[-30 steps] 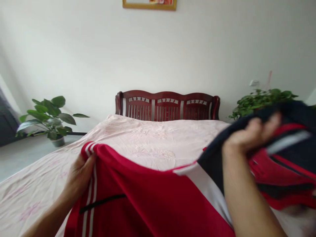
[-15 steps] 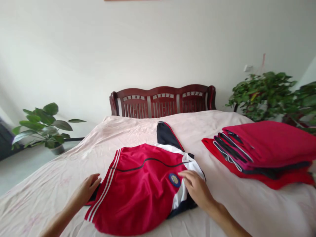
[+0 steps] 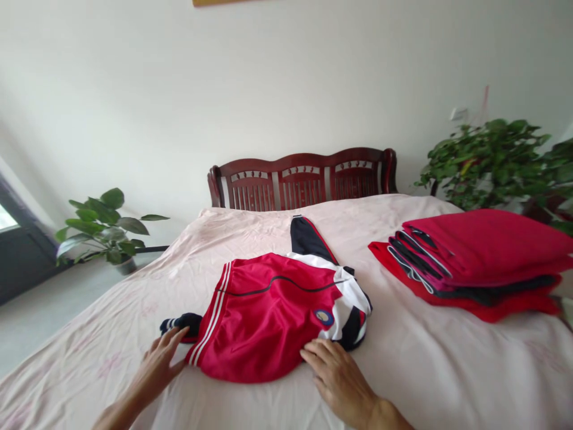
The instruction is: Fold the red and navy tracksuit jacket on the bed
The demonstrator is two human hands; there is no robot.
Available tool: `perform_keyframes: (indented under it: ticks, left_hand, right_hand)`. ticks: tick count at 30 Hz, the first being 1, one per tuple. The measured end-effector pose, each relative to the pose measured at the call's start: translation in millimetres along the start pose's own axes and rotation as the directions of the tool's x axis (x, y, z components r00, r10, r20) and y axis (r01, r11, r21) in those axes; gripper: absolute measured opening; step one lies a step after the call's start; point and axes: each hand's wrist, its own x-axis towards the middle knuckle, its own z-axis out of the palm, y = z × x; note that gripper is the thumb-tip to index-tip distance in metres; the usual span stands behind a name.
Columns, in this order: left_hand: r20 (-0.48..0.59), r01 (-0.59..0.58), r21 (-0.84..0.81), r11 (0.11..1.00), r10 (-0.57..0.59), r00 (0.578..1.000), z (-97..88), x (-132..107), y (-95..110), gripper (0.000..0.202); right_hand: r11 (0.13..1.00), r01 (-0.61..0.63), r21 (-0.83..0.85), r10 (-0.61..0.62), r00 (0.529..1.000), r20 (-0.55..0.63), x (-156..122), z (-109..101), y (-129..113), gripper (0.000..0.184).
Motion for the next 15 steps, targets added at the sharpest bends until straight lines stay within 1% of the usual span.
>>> perform_keyframes:
  ticks: [2, 4, 7, 10, 12, 14, 15]
  left_hand:
    - [-0.025, 0.023, 0.080, 0.996, -0.021, 0.999, -6.1, 7, 7, 0.051]
    - [-0.026, 0.024, 0.111, 0.993, -0.022, 0.999, -13.3, 12, 20, 0.040]
    - [-0.045, -0.017, 0.068, 0.998, 0.020, 0.999, -21.2, 17, 39, 0.028]
    - [-0.040, -0.055, -0.004, 0.998, 0.055, 0.998, -30.6, 13, 51, 0.023]
    - [0.014, -0.085, -0.093, 0.992, 0.087, 0.996, -44.7, 2, 55, 0.022]
    - [0.126, -0.096, -0.264, 0.960, 0.133, 0.983, -66.8, -17, 56, 0.023]
    - [0.184, -0.078, -0.368, 0.927, 0.155, 0.971, -79.5, -29, 56, 0.026]
  right_hand:
    - [1.000, -0.029, -0.003, 0.029, 1.000, -0.002, 5, 3, 1, 0.057]
    - [0.998, -0.059, 0.001, 0.059, 0.998, -0.006, 9, 5, 2, 0.056]
    - [0.997, -0.080, 0.009, 0.080, 0.996, -0.034, 11, 5, 1, 0.055]
    - [0.999, -0.031, 0.038, 0.035, 0.993, -0.109, 4, 6, 1, 0.048]
    - [0.997, 0.044, 0.071, -0.032, 0.986, -0.164, -4, 7, 2, 0.039]
    - [0.985, 0.140, 0.098, -0.119, 0.974, -0.190, -14, 7, 2, 0.033]
    - [0.977, 0.182, 0.108, -0.160, 0.969, -0.186, -18, 6, 0, 0.032]
